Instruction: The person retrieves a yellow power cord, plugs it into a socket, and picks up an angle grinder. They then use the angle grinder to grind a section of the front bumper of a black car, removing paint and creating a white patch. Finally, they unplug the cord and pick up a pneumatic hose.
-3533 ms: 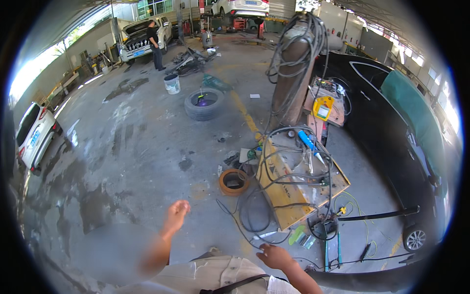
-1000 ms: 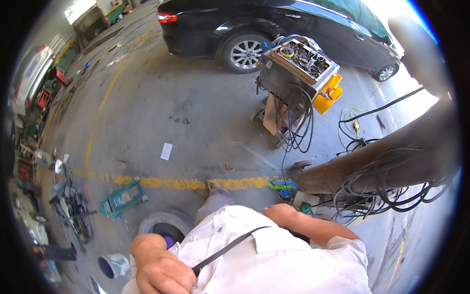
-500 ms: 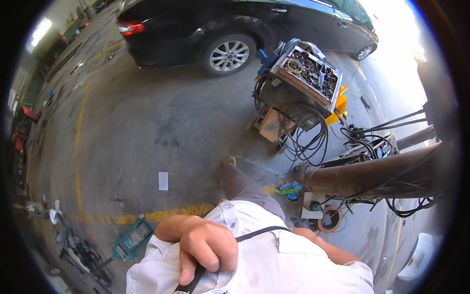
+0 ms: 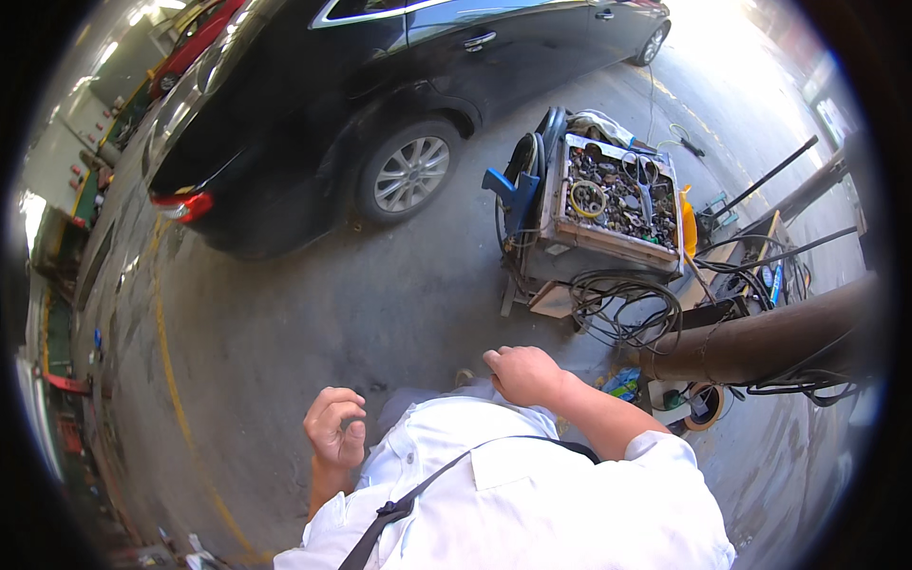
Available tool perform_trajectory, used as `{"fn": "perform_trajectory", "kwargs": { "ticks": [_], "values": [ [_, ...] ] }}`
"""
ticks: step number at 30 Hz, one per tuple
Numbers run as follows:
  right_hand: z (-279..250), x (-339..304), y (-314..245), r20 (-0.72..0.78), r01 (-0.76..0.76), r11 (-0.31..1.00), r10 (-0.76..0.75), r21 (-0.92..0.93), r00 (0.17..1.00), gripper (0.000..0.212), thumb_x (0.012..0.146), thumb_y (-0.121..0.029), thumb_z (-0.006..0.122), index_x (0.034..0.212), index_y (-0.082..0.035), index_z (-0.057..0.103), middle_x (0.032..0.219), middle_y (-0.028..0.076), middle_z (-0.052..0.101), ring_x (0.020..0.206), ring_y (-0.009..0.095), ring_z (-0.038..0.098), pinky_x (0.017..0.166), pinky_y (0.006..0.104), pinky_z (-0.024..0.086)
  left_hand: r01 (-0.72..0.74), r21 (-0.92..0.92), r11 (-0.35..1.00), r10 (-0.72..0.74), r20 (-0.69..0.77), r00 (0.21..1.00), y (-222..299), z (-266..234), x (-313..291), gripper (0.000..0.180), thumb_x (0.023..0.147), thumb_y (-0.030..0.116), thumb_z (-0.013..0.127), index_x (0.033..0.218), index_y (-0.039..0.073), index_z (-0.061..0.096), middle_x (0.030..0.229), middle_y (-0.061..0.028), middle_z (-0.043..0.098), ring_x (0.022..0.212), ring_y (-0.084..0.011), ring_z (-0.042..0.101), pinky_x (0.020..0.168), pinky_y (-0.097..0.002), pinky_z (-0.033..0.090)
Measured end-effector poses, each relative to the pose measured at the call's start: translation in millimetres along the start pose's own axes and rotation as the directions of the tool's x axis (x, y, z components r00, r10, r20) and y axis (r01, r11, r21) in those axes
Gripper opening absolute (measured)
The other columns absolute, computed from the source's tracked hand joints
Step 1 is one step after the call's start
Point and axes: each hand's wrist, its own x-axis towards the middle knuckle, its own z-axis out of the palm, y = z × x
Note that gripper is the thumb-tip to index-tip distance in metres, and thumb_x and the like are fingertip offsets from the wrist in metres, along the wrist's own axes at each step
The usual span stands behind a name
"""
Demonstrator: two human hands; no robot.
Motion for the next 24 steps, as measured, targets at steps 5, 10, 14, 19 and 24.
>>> {"fn": "perform_trajectory", "kwargs": {
  "ticks": [5, 10, 14, 19, 24],
  "values": [
    [-38, 82, 18, -0.117, -0.139, 0.989, 0.145, 0.057, 0.982, 0.032, 0.091, -0.025, 0.064, 0.112, -0.001, 0.061, 0.102, 0.019, 0.068, 0.096, 0.038, 0.067, 0.081, 0.0475, 0.055, 0.171, -0.027, 0.985, -0.171, 0.006, 0.985, -97, -3, 50, 0.025, 0.093, 0.024, 0.069, 0.083, 0.001, 0.065, 0.09, -0.0157, 0.068, 0.077, -0.0302, 0.067, 0.067, -0.0363, 0.054],
    [-52, 166, 66, -0.288, -0.45, 0.86, 0.506, 0.241, 0.813, 0.043, 0.089, -0.027, 0.068, 0.122, 0.0, 0.061, 0.107, 0.021, 0.067, 0.102, 0.041, 0.066, 0.088, 0.0484, 0.053, 0.12, -0.009, 0.993, -0.117, 0.157, 0.981, -211, -8, 142, 0.018, 0.09, 0.016, 0.072, 0.084, 0.0, 0.065, 0.093, -0.016, 0.069, 0.08, -0.031, 0.067, 0.069, -0.0366, 0.054],
    [-74, 230, 118, -0.403, -0.51, 0.55, 0.834, 0.662, 0.377, 0.056, 0.087, -0.031, 0.072, 0.13, 0.003, 0.059, 0.119, 0.025, 0.065, 0.113, 0.04, 0.063, 0.098, 0.0456, 0.05, 0.088, -0.022, 0.996, -0.075, 0.341, 0.937, -287, -19, 249, 0.013, 0.088, 0.011, 0.07, 0.083, 0.001, 0.063, 0.092, -0.0152, 0.068, 0.078, -0.0275, 0.065, 0.071, -0.036, 0.052],
    [-113, 288, 179, -0.506, -0.715, 0.287, 0.856, 0.637, -0.106, 0.068, 0.084, -0.034, 0.078, 0.137, -0.001, 0.052, 0.127, 0.02, 0.057, 0.115, 0.037, 0.061, 0.094, 0.046, 0.053, 0.03, -0.24, 0.97, 0.103, 0.523, 0.846, -345, 0, 385, 0.012, 0.088, 0.007, 0.072, 0.084, -0.001, 0.066, 0.091, -0.0121, 0.067, 0.073, -0.02, 0.064, 0.065, -0.0294, 0.052],
    [-126, 309, 204, -0.502, -0.836, 0.2, 0.859, 0.511, -0.101, 0.064, 0.073, -0.031, 0.086, 0.12, -0.003, 0.055, 0.119, 0.016, 0.055, 0.111, 0.036, 0.06, 0.089, 0.0451, 0.056, -0.018, -0.403, 0.915, 0.292, 0.629, 0.72, -357, 86, 484, 0.01, 0.088, 0.005, 0.072, 0.085, -0.002, 0.065, 0.09, -0.0117, 0.066, 0.071, -0.0196, 0.063, 0.064, -0.0286, 0.052]
  ]
}}
